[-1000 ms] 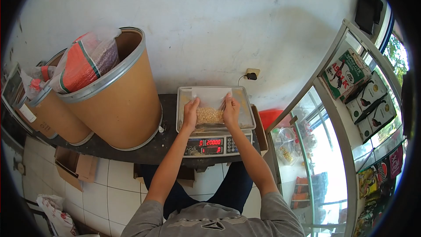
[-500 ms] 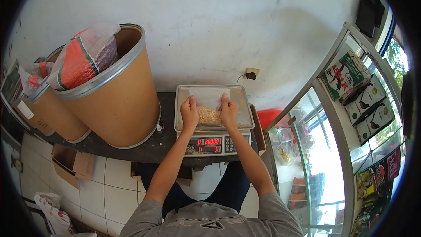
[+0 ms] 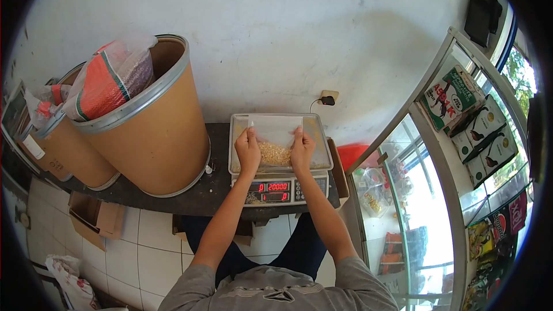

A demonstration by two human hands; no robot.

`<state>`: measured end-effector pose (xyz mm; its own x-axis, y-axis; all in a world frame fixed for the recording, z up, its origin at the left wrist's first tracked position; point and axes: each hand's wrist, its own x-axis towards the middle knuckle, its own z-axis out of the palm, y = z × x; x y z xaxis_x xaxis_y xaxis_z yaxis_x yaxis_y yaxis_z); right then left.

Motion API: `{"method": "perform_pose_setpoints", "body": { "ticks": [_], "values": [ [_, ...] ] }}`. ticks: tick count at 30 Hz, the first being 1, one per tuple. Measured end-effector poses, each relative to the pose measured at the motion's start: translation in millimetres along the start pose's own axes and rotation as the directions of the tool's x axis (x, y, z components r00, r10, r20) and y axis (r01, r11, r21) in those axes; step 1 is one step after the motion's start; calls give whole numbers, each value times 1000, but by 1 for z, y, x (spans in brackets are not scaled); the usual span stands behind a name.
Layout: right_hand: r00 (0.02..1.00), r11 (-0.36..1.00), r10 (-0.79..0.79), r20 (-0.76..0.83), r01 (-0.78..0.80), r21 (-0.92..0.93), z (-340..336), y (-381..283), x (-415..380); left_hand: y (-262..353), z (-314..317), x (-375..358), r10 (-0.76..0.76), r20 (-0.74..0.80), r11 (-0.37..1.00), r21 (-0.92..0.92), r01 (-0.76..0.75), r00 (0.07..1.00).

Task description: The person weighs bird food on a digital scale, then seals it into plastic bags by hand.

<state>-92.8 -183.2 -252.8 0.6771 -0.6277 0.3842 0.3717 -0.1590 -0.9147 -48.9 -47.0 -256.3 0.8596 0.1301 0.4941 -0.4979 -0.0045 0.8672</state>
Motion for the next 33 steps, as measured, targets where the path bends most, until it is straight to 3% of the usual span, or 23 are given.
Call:
{"method": "perform_pose_setpoints", "body": {
  "ticks": [2, 5, 7, 9, 11, 15, 17, 18, 21, 24, 26, 32, 33],
  "values": [
    [998, 998, -68, 2, 68, 10, 2, -1, 0, 4, 1, 1, 12, -8, 1000, 29, -12, 1000],
    [998, 999, -33, 46, 33, -4, 3, -3, -2, 6, 0, 5, 55, -54, 994, 102, -49, 997],
    [999, 1000, -5, 42, 5, 3, 3, -3, 1, 7, 1, 4, -2, -45, 999, -49, -1, 999],
    [999, 1000, 20, 37, -20, 6, 4, 3, 5, 11, -1, 4, -15, -38, 999, -49, 13, 999],
    [997, 982, -80, 23, 75, 175, 7, 16, 10, 15, 0, 5, -30, -31, 998, -51, 29, 999],
    [996, 995, -87, -26, 88, 41, 6, 7, 4, 13, 2, 4, 17, -70, 1000, -1, -17, 997],
    [994, 997, 72, -78, -70, 26, 7, -4, -1, 10, 4, 4, 16, -66, 999, 35, -14, 998],
    [995, 997, 71, -77, -69, 26, 7, -9, -1, 12, 4, 5, 32, -55, 999, 32, -30, 998],
    [991, 990, 121, -57, -117, 77, 4, -10, 2, 19, 2, 7, 34, 2, 999, 42, -34, 999],
    [1000, 996, -11, -3, 11, 87, -1, 5, 11, 16, 1, 14, 52, 52, 997, 61, -55, 997],
    [989, 966, 92, 118, -118, 232, -3, 6, 12, 9, 1, 18, 87, 60, 994, 65, -90, 994],
    [983, 956, 73, 169, -117, 269, -6, 12, 18, 27, -5, 20, 60, 97, 998, -23, -58, 994],
    [983, 956, 73, 166, -117, 270, -6, 9, 18, 23, -8, 23, 36, 164, 998, -50, -28, 986]
  ]
}}
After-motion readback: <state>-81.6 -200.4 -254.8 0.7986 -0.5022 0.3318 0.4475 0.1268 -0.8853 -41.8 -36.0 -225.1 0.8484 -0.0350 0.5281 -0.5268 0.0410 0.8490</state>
